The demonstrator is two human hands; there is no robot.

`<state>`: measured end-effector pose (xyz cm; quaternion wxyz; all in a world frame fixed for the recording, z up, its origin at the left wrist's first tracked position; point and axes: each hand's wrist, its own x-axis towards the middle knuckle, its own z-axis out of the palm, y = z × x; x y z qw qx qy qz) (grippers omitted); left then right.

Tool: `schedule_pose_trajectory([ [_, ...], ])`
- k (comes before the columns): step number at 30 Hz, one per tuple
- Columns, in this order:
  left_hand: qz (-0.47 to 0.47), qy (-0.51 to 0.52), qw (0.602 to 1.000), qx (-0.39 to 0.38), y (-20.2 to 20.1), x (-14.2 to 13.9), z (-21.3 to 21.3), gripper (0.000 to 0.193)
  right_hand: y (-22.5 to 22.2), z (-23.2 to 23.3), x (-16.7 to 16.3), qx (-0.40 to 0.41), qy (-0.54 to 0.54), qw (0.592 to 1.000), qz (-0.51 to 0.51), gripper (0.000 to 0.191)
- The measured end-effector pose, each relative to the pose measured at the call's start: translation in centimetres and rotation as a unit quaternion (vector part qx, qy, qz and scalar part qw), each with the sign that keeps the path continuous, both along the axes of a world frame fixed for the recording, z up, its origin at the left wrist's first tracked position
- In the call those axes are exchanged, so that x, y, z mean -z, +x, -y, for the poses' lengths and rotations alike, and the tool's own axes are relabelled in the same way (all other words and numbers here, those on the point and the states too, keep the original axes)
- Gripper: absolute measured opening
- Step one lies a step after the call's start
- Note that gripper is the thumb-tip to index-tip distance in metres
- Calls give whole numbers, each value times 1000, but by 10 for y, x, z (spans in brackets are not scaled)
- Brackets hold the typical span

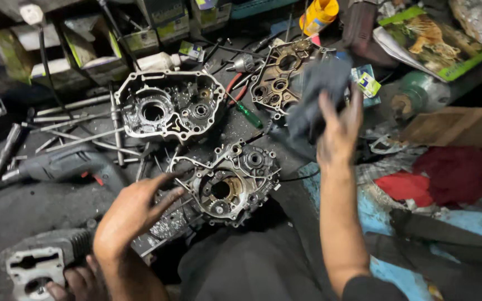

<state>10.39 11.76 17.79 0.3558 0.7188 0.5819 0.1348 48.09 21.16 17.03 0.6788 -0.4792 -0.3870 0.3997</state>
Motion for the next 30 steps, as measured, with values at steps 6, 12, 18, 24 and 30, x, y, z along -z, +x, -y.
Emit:
schedule_pose_trajectory([
  [6, -116, -78, 977, -158, 28, 14, 17, 78, 34, -97, -32, -217, -75, 971, -72, 77],
  [12, -191, -301, 916, -186, 48, 87, 19, 96, 91, -61, 13, -245, -64, 967, 28, 41],
  [18, -306, -45, 931, -195, 81, 139, 49, 75, 137, -36, 62, -363, -116, 922, 74, 31],
  [24, -331, -145, 907, -215, 137, 119, 91, 59, 170, -74, 73, -484, -135, 861, 72, 26],
  [30, -238, 10, 880, -411, 218, 146, 142, 59, 158, -104, 75, -533, -167, 824, 95, 24],
])
